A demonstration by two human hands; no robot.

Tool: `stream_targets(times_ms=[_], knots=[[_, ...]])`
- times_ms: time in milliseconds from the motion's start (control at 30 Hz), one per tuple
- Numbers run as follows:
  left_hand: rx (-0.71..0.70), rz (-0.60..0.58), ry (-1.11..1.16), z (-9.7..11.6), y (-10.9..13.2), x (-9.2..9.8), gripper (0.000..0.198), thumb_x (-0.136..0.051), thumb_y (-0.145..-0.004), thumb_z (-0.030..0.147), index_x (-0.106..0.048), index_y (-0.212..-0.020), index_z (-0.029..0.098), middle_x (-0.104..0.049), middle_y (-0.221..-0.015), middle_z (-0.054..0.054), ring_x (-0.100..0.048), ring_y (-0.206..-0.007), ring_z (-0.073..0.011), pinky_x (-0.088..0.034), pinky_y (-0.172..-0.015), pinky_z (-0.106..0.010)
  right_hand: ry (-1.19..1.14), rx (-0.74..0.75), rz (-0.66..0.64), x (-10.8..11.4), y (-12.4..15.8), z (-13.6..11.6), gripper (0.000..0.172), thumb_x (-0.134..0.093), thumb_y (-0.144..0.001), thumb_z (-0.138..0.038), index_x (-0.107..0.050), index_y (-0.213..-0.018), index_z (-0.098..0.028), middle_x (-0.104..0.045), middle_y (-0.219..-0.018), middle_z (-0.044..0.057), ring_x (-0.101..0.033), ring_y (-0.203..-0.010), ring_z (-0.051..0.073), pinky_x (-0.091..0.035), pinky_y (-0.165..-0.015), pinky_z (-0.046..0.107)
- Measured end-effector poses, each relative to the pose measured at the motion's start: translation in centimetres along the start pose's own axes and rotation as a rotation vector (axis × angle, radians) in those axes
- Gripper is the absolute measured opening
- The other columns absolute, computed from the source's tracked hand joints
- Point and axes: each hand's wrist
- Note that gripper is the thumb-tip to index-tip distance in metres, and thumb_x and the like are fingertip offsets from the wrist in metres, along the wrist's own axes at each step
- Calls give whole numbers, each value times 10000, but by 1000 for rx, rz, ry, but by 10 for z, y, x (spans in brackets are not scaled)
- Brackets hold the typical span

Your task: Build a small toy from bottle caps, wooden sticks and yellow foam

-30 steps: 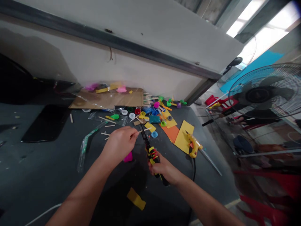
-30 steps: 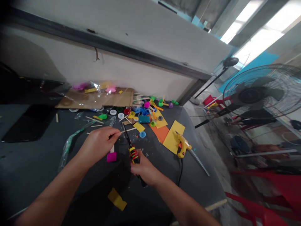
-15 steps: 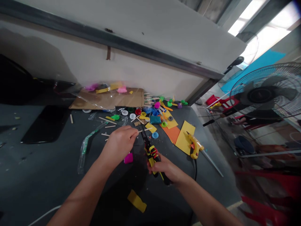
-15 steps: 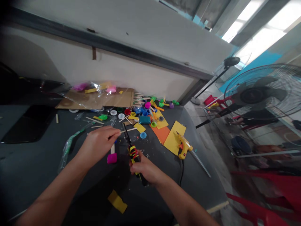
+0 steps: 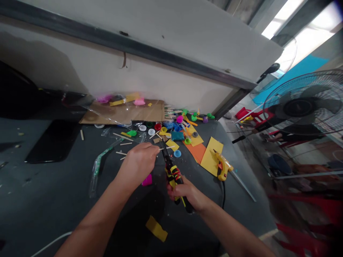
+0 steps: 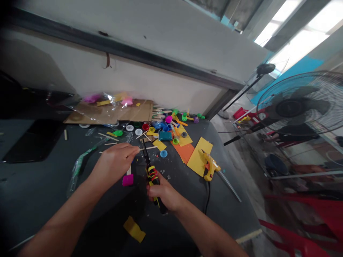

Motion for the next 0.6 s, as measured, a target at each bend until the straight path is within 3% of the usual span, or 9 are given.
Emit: stream_targets(times_ms=[167,367,433,500,600], knots=[[17,-9,-81,5,-1,0,243,-426,-864,126,-617,-721,173,-583,-672,-31,-556,-695,-157,-416,-647,-270,17,-15,23,-7,2,-5,368,-614,-516,-161,-492,-862,-195,-489,-620,-59,-449,-483,79,-328,-471,214],[87,-32,-13,6,-2,3,269,-423,-881,181,-629,-709,184,-601,-679,-31,-558,-681,-155,-399,-631,-269,-68,53,165,-16,0,-17,313,-563,-531,-179,-406,-799,-218,-408,-574,-99,-303,-416,40,-243,-404,175],[189,32,104,2,-2,8,241,-459,-873,236,-659,-742,208,-639,-720,-23,-577,-711,-155,-409,-649,-265,36,120,177,-9,-2,-20,309,-550,-537,-194,-419,-816,-213,-421,-601,-91,-320,-429,46,-276,-422,193],[378,119,306,-2,-1,15,177,-529,-837,308,-684,-799,233,-669,-745,-9,-585,-695,-152,-417,-625,-258,262,181,212,2,-4,-24,302,-546,-557,-214,-444,-841,-205,-458,-650,-68,-374,-470,68,-316,-462,218],[674,96,792,-9,4,24,235,-574,-796,397,-701,-818,201,-649,-659,-15,-511,-517,-113,-348,-451,-226,715,233,361,17,-6,-32,314,-568,-617,-246,-477,-912,-191,-519,-752,-23,-485,-633,129,-375,-593,259]])
Point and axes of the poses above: each hand's wrist, its own y-axis away from the middle knuckle, its own x-axis out of the back of the hand, z = x × y
